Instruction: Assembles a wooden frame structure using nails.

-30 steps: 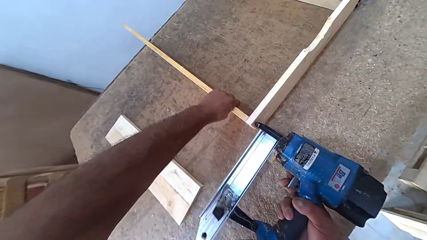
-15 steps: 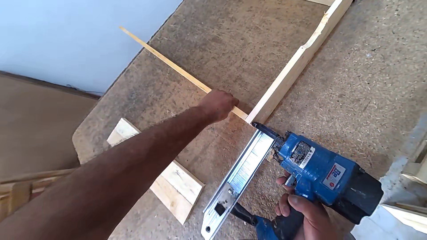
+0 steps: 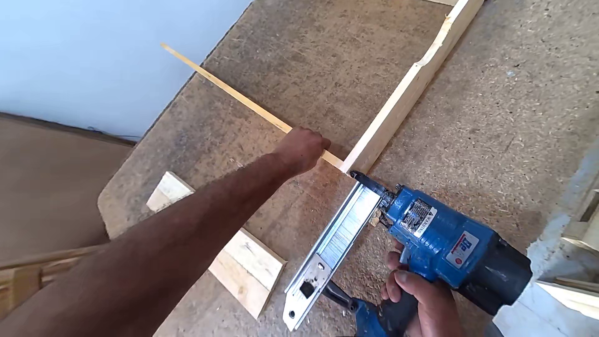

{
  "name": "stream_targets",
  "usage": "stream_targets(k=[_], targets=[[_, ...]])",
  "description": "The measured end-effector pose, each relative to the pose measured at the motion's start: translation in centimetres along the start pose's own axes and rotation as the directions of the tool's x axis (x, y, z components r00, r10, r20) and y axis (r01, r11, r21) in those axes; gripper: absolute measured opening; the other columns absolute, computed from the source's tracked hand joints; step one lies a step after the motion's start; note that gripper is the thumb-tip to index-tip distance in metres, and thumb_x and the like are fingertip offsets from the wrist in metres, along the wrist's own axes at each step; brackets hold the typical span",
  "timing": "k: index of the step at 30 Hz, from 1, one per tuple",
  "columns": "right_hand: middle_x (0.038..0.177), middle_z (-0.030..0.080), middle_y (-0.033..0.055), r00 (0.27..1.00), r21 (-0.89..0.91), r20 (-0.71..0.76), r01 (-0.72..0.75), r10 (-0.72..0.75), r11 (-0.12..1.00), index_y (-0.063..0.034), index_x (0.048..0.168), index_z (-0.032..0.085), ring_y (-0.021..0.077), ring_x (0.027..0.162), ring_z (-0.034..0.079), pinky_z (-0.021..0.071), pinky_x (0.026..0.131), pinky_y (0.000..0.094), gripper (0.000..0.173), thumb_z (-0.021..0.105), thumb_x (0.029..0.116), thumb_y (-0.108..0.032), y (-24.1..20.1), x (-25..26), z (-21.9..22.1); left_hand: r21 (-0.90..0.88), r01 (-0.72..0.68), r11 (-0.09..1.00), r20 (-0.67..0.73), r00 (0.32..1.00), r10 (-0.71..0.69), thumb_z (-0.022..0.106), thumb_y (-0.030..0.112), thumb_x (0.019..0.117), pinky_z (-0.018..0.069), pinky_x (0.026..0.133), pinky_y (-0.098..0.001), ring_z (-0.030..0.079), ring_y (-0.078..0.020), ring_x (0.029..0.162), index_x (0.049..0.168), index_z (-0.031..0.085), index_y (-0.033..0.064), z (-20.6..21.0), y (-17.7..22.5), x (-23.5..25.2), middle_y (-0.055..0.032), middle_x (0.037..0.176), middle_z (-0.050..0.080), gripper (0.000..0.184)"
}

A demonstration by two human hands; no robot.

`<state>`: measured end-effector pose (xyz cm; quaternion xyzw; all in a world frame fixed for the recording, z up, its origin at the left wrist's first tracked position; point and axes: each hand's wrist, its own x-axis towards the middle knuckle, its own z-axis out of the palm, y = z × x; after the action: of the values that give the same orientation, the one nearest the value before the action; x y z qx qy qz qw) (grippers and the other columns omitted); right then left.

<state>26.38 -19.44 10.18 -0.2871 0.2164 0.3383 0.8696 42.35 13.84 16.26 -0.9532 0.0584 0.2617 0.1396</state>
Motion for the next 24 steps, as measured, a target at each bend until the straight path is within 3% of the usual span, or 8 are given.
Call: stream_targets(k=[3,7,13,18,24], targets=[[0.099,0.067,0.0165,0.998,-0.031,0.062,0.003,-0.001,1.0,0.0015,0.135,0.053,0.02,0.058,0.062,0.0589,0.056,0.0395,0.055,0.068,0.0827,-0.004,-1.1,0.9,-2.0,-0.008,-0.031,0.999,-0.017,0.999,0.031,0.06,0.001,0.0931,0.0541,0.087,-0.0527,0.07,-0.0294,0.098,0.105,0.074,0.0184,0.0,-0.2,-0.1,-0.007,0.098,0.073,0.025],[0.121,0.069,0.0203,0.995,0.011,0.082,0.048,-0.048,0.999,-0.0076,0.121,0.065,0.0215,0.064,0.068,0.0598,0.06,0.0388,0.038,0.072,0.0836,-0.008,-1.1,1.3,-4.6,-0.08,-0.013,0.997,0.027,1.0,0.015,0.061,0.0,0.0911,0.0544,0.083,-0.0599,0.069,-0.0357,0.1,0.112,0.072,0.0164,-0.4,-0.1,-0.4,-0.0108,0.102,0.073,0.029],[0.107,0.07,0.0184,1.0,-0.049,0.011,-0.004,0.004,0.999,-0.0033,0.118,0.065,0.0197,0.061,0.066,0.0608,0.059,0.0386,0.038,0.073,0.0817,-0.011,-0.1,2.7,-7.3,-0.13,-0.001,0.991,-0.032,0.999,-0.003,0.065,0.012,0.0926,0.0531,0.08,-0.0583,0.07,-0.032,0.095,0.107,0.074,0.0233,0.0,-0.5,0.0,-0.0067,0.096,0.073,0.021],[0.093,0.07,0.0188,0.999,0.005,-0.023,-0.038,0.038,0.999,0.0001,0.113,0.065,0.0207,0.059,0.066,0.0613,0.059,0.0388,0.034,0.073,0.0814,-0.011,1.5,3.6,-7.3,-0.129,-0.022,0.991,-0.09,0.996,0.01,0.067,0.01,0.0904,0.0523,0.083,-0.0568,0.069,-0.0322,0.097,0.107,0.073,0.0202,0.7,-0.6,-0.1,-0.0086,0.098,0.072,0.021],[0.096,0.07,0.0178,1.0,-0.02,0.014,-0.015,0.015,1.0,-0.0056,0.115,0.067,0.0203,0.06,0.066,0.0612,0.061,0.039,0.034,0.073,0.0818,-0.012,1.9,4.5,-7.2,-0.125,-0.074,0.989,-0.166,0.985,0.052,0.068,0.008,0.0904,0.0515,0.085,-0.0553,0.069,-0.0319,0.095,0.103,0.073,0.0168,1.2,-0.7,-0.2,-0.01,0.096,0.072,0.016]])
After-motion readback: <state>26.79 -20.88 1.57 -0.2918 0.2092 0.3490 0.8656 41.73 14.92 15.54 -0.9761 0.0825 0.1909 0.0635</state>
